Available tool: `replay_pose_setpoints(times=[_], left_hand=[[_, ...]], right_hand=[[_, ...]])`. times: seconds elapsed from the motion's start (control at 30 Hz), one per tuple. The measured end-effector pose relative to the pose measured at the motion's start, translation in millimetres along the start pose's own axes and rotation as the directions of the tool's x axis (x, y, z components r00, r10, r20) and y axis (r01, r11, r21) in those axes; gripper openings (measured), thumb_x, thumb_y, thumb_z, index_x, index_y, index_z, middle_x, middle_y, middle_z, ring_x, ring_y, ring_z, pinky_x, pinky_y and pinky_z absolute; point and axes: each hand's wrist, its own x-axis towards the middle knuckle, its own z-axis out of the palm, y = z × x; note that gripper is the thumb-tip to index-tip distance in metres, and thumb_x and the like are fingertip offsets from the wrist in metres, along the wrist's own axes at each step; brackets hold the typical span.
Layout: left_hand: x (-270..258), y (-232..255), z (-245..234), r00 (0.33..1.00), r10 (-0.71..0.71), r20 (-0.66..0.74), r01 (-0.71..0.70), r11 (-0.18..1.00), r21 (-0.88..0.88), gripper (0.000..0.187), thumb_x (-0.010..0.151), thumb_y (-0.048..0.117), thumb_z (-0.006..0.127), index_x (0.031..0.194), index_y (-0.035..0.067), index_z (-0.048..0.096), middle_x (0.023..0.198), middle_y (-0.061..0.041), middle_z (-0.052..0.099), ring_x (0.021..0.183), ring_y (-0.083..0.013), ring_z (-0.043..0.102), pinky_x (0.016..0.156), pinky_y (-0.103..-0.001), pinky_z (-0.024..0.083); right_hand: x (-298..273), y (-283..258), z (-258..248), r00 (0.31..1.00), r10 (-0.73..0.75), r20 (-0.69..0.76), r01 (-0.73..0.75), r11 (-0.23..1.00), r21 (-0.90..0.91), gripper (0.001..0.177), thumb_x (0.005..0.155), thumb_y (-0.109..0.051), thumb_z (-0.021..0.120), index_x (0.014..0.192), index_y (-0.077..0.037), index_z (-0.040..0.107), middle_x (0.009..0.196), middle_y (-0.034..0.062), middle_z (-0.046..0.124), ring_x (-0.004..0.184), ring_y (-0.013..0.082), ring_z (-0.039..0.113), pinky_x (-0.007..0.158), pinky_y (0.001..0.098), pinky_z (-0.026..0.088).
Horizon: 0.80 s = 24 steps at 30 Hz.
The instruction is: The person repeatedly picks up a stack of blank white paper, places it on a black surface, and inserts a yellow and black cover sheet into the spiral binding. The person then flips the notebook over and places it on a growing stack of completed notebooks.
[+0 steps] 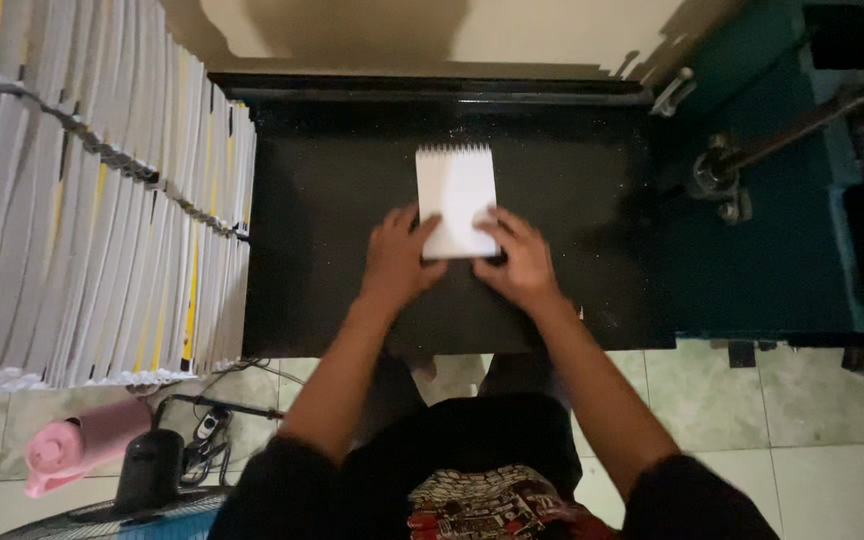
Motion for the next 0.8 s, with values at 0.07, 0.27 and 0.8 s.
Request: replay_pose_setpoints(times=[0.07,0.27,0.8], left_hand=[[27,-7,-8,0.999,0.016,-0.039,-0.016,1.0,0.007,0.067,0.084,0.039,0.077,0.146,0.02,0.059,0.145,-0.022,0.054,0.139,-0.0445,0.047,0.105,-0.061,0.044],[80,-28,-25,0.998,0.063,-0.01,-0.064,0.994,-0.087,0.07,0.084,0.046,0.076,0.149,0.027,0.055,0.151,-0.02,0.051,0.146,-0.045,0.039,0.112,-0.061,0.035],[70,-24,-31,0.994,0.104,-0.033,-0.105,0.994,-0.025,0.075,0.086,0.052,0.072,0.151,0.02,0.053,0.152,-0.027,0.05,0.149,-0.0452,0.037,0.121,-0.06,0.023]], right_hand=[[33,3,-2,0.997,-0.066,-0.03,0.066,0.998,-0.005,0.046,0.078,-0.033,0.08,0.122,-0.021,0.073,0.133,0.0128,0.067,0.119,0.0382,0.067,0.095,0.0507,0.054],[84,16,-3,0.987,-0.146,-0.068,0.143,0.989,-0.045,0.051,0.076,-0.042,0.082,0.124,-0.026,0.073,0.132,0.0094,0.069,0.113,0.0332,0.07,0.095,0.0473,0.051],[84,10,-14,0.981,0.134,0.138,-0.14,0.99,0.034,0.099,0.072,-0.048,0.085,0.15,-0.007,0.041,0.152,0.0294,0.049,0.148,0.0412,0.041,0.126,0.0553,0.012]])
